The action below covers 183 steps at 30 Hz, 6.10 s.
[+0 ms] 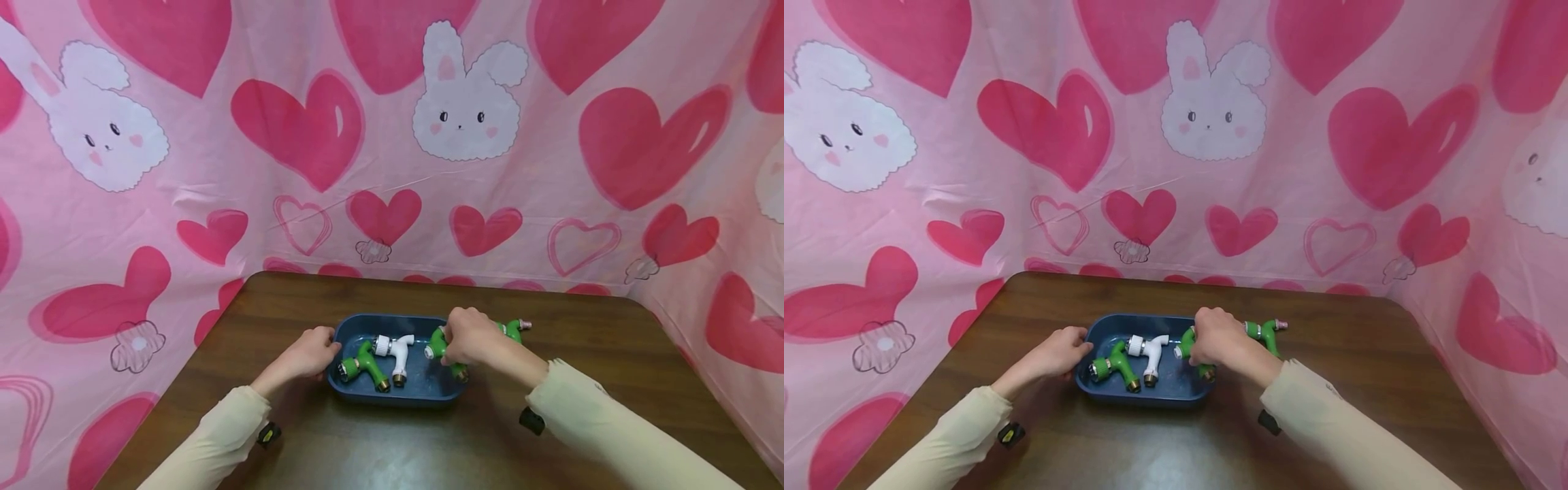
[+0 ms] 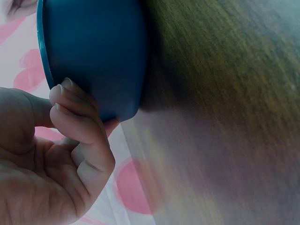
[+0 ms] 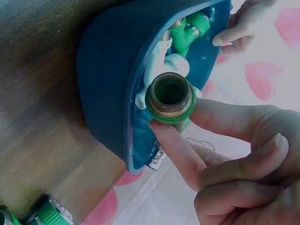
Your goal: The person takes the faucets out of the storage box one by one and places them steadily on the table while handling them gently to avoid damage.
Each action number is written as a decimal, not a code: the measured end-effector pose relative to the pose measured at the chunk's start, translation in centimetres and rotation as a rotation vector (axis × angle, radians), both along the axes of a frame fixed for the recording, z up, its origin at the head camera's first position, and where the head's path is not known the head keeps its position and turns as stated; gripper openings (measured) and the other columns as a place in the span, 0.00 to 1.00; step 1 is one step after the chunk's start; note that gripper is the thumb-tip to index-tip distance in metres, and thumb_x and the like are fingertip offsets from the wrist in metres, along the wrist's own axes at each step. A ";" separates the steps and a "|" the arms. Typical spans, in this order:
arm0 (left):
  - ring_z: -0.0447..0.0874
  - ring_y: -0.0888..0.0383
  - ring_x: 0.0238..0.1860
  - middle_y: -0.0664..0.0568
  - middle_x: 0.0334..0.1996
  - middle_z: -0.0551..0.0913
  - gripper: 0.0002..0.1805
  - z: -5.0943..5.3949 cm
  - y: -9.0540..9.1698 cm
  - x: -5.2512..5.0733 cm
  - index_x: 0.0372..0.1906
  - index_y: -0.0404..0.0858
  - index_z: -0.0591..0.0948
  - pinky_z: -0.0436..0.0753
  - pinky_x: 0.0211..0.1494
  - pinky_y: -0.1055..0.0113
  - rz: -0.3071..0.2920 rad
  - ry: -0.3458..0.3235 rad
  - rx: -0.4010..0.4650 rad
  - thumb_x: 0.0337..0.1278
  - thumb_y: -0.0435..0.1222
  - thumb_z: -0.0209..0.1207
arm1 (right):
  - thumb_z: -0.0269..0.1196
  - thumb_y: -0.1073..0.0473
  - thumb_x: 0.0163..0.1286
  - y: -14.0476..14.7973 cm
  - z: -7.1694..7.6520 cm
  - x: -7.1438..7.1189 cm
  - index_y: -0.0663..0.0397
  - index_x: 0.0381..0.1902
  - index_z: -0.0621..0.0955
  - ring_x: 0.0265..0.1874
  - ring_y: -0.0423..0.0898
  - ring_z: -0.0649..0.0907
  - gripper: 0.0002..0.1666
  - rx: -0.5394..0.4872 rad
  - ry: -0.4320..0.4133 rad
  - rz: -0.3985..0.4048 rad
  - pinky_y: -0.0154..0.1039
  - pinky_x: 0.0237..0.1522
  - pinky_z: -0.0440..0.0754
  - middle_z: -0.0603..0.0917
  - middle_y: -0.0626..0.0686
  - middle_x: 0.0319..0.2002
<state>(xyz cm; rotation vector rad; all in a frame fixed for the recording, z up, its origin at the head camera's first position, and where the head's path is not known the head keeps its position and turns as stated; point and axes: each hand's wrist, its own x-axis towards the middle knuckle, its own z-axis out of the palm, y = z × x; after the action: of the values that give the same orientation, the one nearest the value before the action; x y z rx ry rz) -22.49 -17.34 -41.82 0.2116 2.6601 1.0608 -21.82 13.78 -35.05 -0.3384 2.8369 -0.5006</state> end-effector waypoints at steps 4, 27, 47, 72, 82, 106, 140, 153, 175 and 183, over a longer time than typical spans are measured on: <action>0.75 0.56 0.11 0.45 0.17 0.78 0.10 0.0 -0.1 0.0 0.53 0.29 0.79 0.75 0.17 0.68 0.000 -0.014 0.004 0.79 0.32 0.55 | 0.84 0.57 0.54 0.2 0.1 0.1 0.52 0.11 0.76 0.17 0.43 0.63 0.26 -0.004 0.003 -0.003 0.37 0.22 0.66 0.62 0.46 0.13; 0.74 0.56 0.11 0.45 0.17 0.78 0.13 -0.1 -0.2 0.1 0.57 0.27 0.78 0.75 0.17 0.68 -0.004 -0.019 0.015 0.79 0.32 0.55 | 0.83 0.56 0.55 1.7 0.5 0.4 0.52 0.20 0.85 0.26 0.48 0.77 0.16 -0.009 0.001 -0.029 0.40 0.27 0.76 0.80 0.49 0.22; 0.75 0.56 0.11 0.45 0.18 0.78 0.13 -0.1 -0.3 -0.1 0.57 0.27 0.79 0.77 0.18 0.67 -0.001 -0.009 0.001 0.79 0.32 0.55 | 0.83 0.58 0.56 3.5 0.3 0.2 0.53 0.23 0.87 0.29 0.49 0.79 0.13 -0.022 0.001 -0.042 0.42 0.29 0.81 0.82 0.49 0.24; 0.75 0.55 0.11 0.46 0.17 0.77 0.13 -0.2 -0.3 0.0 0.58 0.27 0.78 0.77 0.18 0.67 -0.009 -0.010 0.005 0.79 0.32 0.55 | 0.83 0.57 0.56 5.3 0.5 0.2 0.54 0.27 0.89 0.31 0.49 0.80 0.11 -0.018 -0.002 -0.057 0.45 0.32 0.82 0.82 0.49 0.27; 0.74 0.56 0.11 0.45 0.18 0.77 0.14 0.0 -0.2 0.0 0.59 0.27 0.78 0.76 0.18 0.67 -0.009 -0.016 0.000 0.79 0.32 0.55 | 0.82 0.59 0.57 6.0 0.6 0.4 0.55 0.28 0.88 0.30 0.50 0.80 0.11 -0.039 -0.045 -0.081 0.44 0.31 0.84 0.82 0.52 0.28; 0.74 0.56 0.12 0.45 0.19 0.78 0.14 0.0 -0.1 0.0 0.59 0.27 0.78 0.76 0.18 0.68 -0.005 -0.021 -0.008 0.79 0.32 0.55 | 0.81 0.58 0.57 8.0 0.4 0.4 0.54 0.23 0.86 0.27 0.48 0.79 0.13 -0.042 -0.037 -0.081 0.42 0.28 0.83 0.80 0.50 0.24; 0.75 0.56 0.11 0.46 0.17 0.78 0.12 -0.2 -0.1 -0.3 0.56 0.28 0.79 0.77 0.18 0.67 -0.014 0.003 -0.030 0.79 0.33 0.56 | 0.81 0.58 0.57 11.5 -0.4 0.4 0.56 0.28 0.87 0.30 0.49 0.78 0.12 -0.035 -0.035 -0.117 0.44 0.31 0.82 0.82 0.50 0.28; 0.75 0.56 0.11 0.45 0.18 0.78 0.12 -0.3 -0.1 -0.3 0.56 0.28 0.79 0.77 0.18 0.67 -0.006 -0.007 -0.020 0.79 0.33 0.56 | 0.79 0.59 0.58 12.8 -0.8 0.5 0.51 0.16 0.78 0.23 0.44 0.72 0.20 -0.038 -0.024 -0.130 0.40 0.25 0.71 0.69 0.45 0.18; 0.74 0.56 0.11 0.45 0.18 0.78 0.15 0.0 0.0 -0.1 0.60 0.27 0.78 0.77 0.18 0.68 0.002 -0.025 -0.005 0.79 0.33 0.56 | 0.80 0.57 0.58 14.4 -0.9 -0.1 0.60 0.33 0.89 0.33 0.51 0.78 0.13 -0.016 -0.036 -0.147 0.47 0.35 0.80 0.84 0.50 0.31; 0.74 0.56 0.11 0.45 0.18 0.78 0.15 0.1 -0.1 -0.1 0.60 0.27 0.78 0.77 0.18 0.68 0.002 -0.021 -0.008 0.79 0.33 0.56 | 0.79 0.56 0.59 15.4 -1.1 -0.2 0.58 0.29 0.87 0.32 0.50 0.77 0.13 -0.009 -0.046 -0.155 0.45 0.33 0.78 0.81 0.50 0.30</action>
<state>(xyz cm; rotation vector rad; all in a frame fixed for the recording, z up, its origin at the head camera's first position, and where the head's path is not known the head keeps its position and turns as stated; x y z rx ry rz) -22.59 -17.40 -41.77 0.1948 2.6455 1.0477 -22.07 29.14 -36.19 -0.1071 2.8302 -0.5446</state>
